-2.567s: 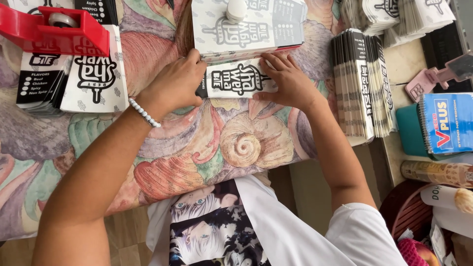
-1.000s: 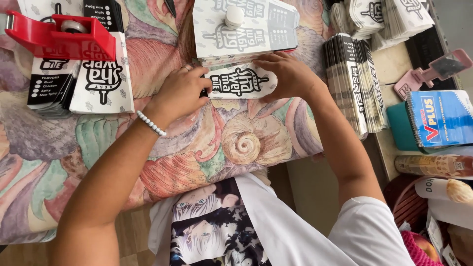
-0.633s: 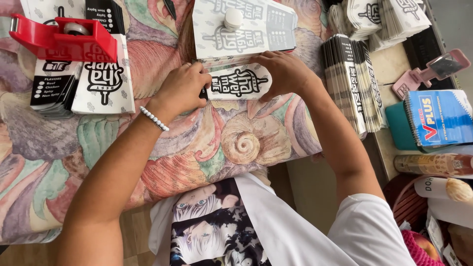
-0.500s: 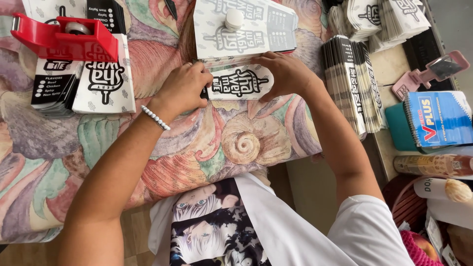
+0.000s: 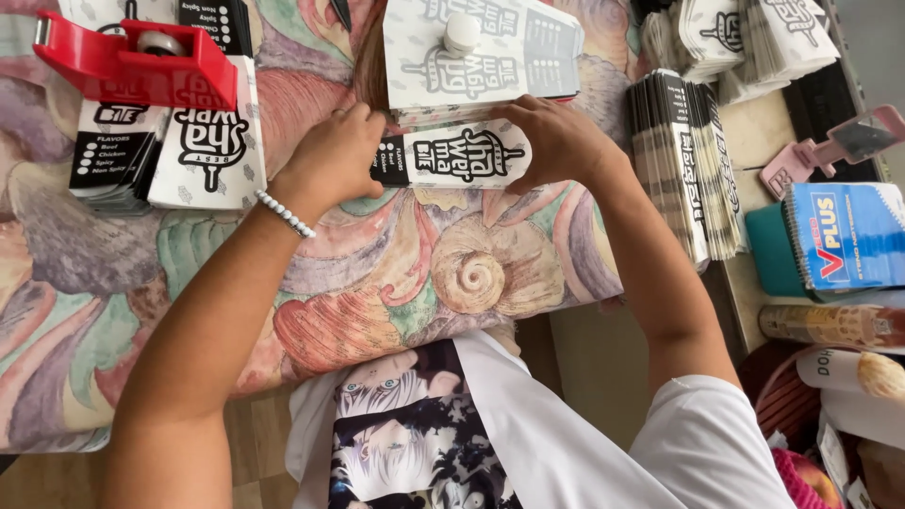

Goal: The person sorts and stacks printed packaging labels on a table, flipping and aligning them by hand before picking up the completed stack.

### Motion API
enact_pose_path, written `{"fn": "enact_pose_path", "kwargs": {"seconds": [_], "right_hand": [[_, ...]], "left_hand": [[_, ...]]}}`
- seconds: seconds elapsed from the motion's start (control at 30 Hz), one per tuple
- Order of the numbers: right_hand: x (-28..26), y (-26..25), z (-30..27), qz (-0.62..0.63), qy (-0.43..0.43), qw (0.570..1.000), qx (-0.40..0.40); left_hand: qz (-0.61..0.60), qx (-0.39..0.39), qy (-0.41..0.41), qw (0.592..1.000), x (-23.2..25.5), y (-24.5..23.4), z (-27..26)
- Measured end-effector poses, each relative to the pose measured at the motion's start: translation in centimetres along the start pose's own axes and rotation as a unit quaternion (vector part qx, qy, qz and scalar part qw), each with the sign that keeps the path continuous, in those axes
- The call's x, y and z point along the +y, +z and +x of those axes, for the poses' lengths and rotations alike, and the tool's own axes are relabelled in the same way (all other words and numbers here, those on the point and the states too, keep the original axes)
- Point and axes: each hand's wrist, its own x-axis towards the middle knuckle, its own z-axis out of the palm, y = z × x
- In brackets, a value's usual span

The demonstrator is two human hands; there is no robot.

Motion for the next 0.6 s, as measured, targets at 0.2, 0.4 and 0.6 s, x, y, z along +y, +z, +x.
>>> {"fn": "enact_pose_path", "kwargs": {"seconds": [0.2, 0.4, 0.6], "right_hand": [[0.3, 0.2, 0.4, 0.01, 0.007, 1.0, -0.012], [-0.3, -1.0, -3.0, 0.097, 0.016, 0.993, 0.072], [0.5, 4.8, -6.7, 0.225, 0.136, 0.959, 0.109]], "left_hand": [[-0.013, -0.026, -0.011, 1.0, 0.4, -0.5, 0.2], [0.028, -0.107, -0.063, 0.992, 2.0, -3.2, 0.1], [-0.007, 0.012, -0.004, 1.0, 0.8, -1.0, -0.2]]}}
